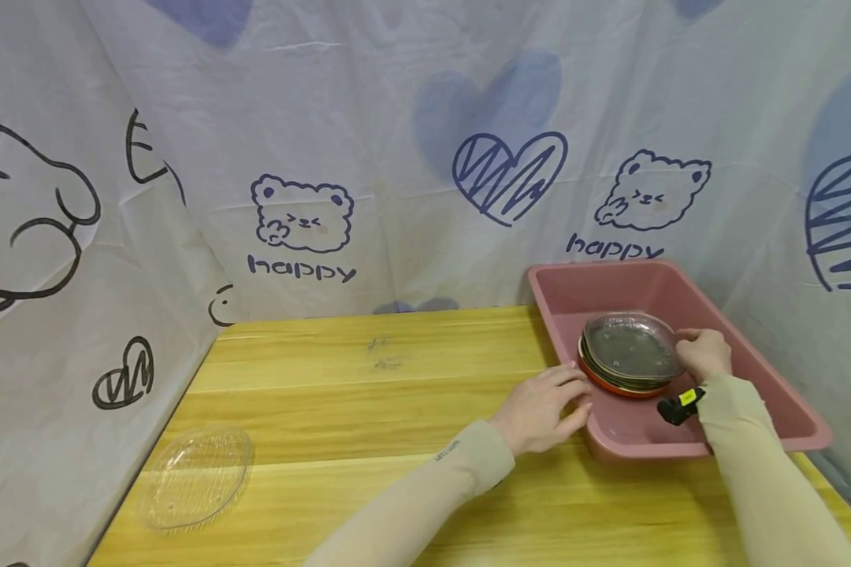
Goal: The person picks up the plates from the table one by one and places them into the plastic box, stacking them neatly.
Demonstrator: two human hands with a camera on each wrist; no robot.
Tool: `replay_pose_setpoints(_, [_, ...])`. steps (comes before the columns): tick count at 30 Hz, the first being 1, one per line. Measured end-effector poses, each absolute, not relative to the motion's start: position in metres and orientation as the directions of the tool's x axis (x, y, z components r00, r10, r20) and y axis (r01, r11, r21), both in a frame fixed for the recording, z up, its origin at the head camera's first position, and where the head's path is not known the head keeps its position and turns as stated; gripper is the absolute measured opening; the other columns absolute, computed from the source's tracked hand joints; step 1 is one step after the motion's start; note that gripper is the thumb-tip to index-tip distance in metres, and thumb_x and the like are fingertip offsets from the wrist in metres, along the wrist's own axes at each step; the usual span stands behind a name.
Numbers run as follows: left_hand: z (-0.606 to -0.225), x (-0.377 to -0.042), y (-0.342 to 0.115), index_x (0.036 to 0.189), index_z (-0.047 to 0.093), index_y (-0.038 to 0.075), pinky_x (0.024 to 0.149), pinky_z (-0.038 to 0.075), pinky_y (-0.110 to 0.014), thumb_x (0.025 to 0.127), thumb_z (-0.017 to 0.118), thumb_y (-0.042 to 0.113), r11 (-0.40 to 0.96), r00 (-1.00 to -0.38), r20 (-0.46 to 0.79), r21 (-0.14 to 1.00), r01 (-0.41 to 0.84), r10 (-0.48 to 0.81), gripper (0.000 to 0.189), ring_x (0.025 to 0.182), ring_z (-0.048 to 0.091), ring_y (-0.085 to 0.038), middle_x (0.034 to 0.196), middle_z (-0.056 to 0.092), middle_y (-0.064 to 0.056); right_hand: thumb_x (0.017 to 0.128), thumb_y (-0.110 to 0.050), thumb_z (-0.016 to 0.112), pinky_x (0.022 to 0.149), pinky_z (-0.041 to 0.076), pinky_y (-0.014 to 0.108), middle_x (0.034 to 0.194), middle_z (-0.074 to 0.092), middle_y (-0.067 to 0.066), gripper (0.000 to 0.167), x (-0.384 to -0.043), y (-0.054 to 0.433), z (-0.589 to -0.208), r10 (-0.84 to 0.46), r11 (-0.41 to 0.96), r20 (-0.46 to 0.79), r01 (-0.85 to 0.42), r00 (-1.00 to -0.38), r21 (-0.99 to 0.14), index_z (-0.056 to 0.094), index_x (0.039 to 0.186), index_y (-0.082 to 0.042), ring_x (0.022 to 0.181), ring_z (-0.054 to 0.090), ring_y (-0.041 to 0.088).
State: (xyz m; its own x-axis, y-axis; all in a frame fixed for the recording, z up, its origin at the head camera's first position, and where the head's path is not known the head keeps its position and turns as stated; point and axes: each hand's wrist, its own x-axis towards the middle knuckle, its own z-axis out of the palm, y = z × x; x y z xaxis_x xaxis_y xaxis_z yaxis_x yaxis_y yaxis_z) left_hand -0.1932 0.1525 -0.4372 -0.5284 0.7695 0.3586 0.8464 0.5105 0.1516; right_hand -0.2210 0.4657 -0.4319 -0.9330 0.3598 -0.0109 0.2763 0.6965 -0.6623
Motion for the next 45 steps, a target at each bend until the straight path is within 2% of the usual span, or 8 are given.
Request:
replay_pose_setpoints(14, [-0.4391, -0.1955, 0.1523, 0.126, 0.068, 0.020, 0.122, 0.034, -0.025, 0.105, 0.044, 0.033, 0.499, -0.520, 0.380, 0.162, 0.851, 0.765, 0.034, 0.144, 0.049, -0.017, 0.136, 0.064, 0.005, 0.085, -0.004, 0.045, 0.066, 0.038, 0.023, 0.142, 0.050, 0.037, 0.056, -0.2222, 0.4624, -0.4322, 0.386, 0.682, -0.001, 0.286, -0.922, -0.673, 0.054, 0.139, 0.008, 0.113, 0.050, 0.040])
replay_pose_setpoints(20, [-0.4390, -0.1954, 0.1519, 0.126, 0.067, 0.020, 0.122, 0.034, -0.025, 0.105, 0.045, 0.033, 0.501, -0.522, 0.377, 0.161, 0.850, 0.765, 0.034, 0.144, 0.049, -0.017, 0.136, 0.064, 0.005, 0.086, -0.004, 0.050, 0.054, 0.037, 0.023, 0.141, 0.050, 0.037, 0.056, -0.2234, 0.4626, -0.4313, 0.391, 0.669, -0.020, 0.299, -0.920, -0.680, 0.054, 0.140, 0.007, 0.086, 0.054, 0.032])
replay_pose_setpoints(23, [-0.4386, -0.1954, 0.1517, 0.126, 0.067, 0.020, 0.122, 0.034, -0.025, 0.105, 0.045, 0.033, 0.501, -0.522, 0.380, 0.162, 0.850, 0.763, 0.033, 0.144, 0.049, -0.017, 0.136, 0.064, 0.005, 0.086, -0.005, 0.050, 0.065, 0.044, 0.027, 0.142, 0.049, 0.037, 0.057, -0.2234, 0.4619, -0.4302, 0.390, 0.675, -0.014, 0.296, -0.921, -0.676, 0.052, 0.141, 0.007, 0.098, 0.058, 0.040])
replay_pose_setpoints(26, [-0.4389, -0.1956, 0.1518, 0.126, 0.067, 0.020, 0.122, 0.034, -0.024, 0.105, 0.045, 0.033, 0.503, -0.523, 0.382, 0.161, 0.849, 0.762, 0.033, 0.144, 0.049, -0.017, 0.135, 0.064, 0.005, 0.087, -0.004, 0.051, 0.089, 0.050, 0.039, 0.144, 0.047, 0.037, 0.056, -0.2222, 0.4597, -0.4283, 0.389, 0.678, -0.008, 0.292, -0.921, -0.674, 0.050, 0.142, 0.008, 0.130, 0.046, 0.050])
replay_pose_setpoints(29, [-0.4390, -0.1954, 0.1518, 0.126, 0.067, 0.021, 0.122, 0.033, -0.024, 0.105, 0.044, 0.034, 0.507, -0.525, 0.376, 0.154, 0.848, 0.764, 0.034, 0.144, 0.048, -0.015, 0.136, 0.064, 0.005, 0.089, -0.005, 0.053, 0.103, 0.048, 0.056, 0.146, 0.043, 0.039, 0.057, -0.2207, 0.4576, -0.4271, 0.392, 0.658, -0.028, 0.301, -0.919, -0.690, 0.047, 0.144, 0.008, 0.136, 0.040, 0.054])
replay_pose_setpoints(34, [-0.4396, -0.1947, 0.1517, 0.128, 0.067, 0.020, 0.123, 0.034, -0.025, 0.106, 0.043, 0.035, 0.511, -0.529, 0.365, 0.153, 0.846, 0.766, 0.035, 0.146, 0.046, -0.014, 0.137, 0.063, 0.005, 0.093, -0.008, 0.057, 0.101, 0.049, 0.059, 0.144, 0.044, 0.041, 0.057, -0.2195, 0.4579, -0.4280, 0.387, 0.654, -0.043, 0.307, -0.921, -0.692, 0.044, 0.146, 0.008, 0.132, 0.043, 0.056])
replay_pose_setpoints(41, [-0.4418, -0.1941, 0.1516, 0.126, 0.068, 0.019, 0.123, 0.032, -0.023, 0.105, 0.044, 0.033, 0.498, -0.518, 0.386, 0.159, 0.853, 0.763, 0.034, 0.144, 0.048, -0.017, 0.136, 0.064, 0.004, 0.095, -0.018, 0.064, 0.085, 0.054, 0.046, 0.135, 0.054, 0.039, 0.058, -0.2197, 0.4616, -0.4326, 0.390, 0.668, 0.002, 0.281, -0.921, -0.689, 0.048, 0.143, 0.009, 0.121, 0.053, 0.051])
replay_pose_setpoints(45, [-0.4410, -0.1927, 0.1513, 0.129, 0.066, 0.020, 0.123, 0.032, -0.024, 0.106, 0.043, 0.035, 0.500, -0.520, 0.370, 0.157, 0.852, 0.770, 0.036, 0.146, 0.045, -0.015, 0.140, 0.061, 0.005, 0.095, -0.020, 0.060, 0.092, 0.050, 0.054, 0.135, 0.054, 0.037, 0.054, -0.2173, 0.4609, -0.4330, 0.415, 0.660, 0.046, 0.265, -0.909, -0.703, 0.050, 0.141, 0.009, 0.124, 0.048, 0.052])
